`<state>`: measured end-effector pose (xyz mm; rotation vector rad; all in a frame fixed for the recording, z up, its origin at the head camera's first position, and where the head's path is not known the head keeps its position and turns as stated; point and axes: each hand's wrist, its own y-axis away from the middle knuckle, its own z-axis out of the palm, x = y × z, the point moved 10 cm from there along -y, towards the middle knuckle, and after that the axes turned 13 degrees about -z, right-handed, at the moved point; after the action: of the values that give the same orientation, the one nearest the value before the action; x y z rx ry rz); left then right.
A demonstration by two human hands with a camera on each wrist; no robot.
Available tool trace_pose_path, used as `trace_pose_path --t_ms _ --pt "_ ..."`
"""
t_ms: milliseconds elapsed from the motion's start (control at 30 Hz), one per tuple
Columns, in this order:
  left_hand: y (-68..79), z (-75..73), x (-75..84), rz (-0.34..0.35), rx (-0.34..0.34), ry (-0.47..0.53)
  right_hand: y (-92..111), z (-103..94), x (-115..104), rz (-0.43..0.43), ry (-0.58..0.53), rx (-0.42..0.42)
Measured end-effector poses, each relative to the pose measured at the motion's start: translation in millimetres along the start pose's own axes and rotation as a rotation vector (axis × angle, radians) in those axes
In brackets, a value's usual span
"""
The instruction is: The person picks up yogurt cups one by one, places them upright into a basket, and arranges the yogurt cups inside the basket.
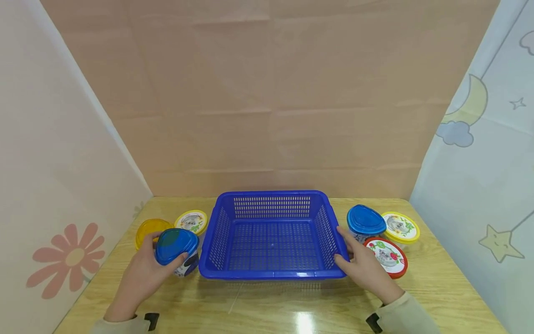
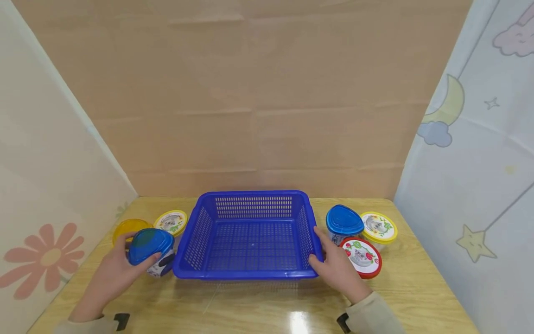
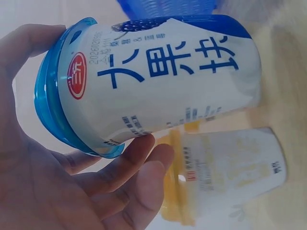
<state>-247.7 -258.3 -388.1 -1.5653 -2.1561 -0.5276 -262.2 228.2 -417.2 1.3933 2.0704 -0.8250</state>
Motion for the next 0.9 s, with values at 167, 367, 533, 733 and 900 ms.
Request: trace_pose_path --t_ms 167,367,533,733,900 --pt "4.5 -9.9 10.9 0.021 0.048 0.014 0 0.2 1 0.008 -0.007 -0.002" --pt "8.1 -17.2 21.5 0.055 0.089 0.051 0 -0.2 1 0.016 0.002 -0.01" --pt "9.6 -21.0 27.9 0.071 0.108 0.07 -1 -0.1 1 0.021 -0.003 -0.004" --pt "10.1 -26.2 34.6 0.084 0.122 0.088 -1 -0.5 0 0.016 0.002 0.004" --pt "8.7 -29.7 39.5 0.091 0.139 0.089 0 0.3 0 0.023 0.008 -0.006"
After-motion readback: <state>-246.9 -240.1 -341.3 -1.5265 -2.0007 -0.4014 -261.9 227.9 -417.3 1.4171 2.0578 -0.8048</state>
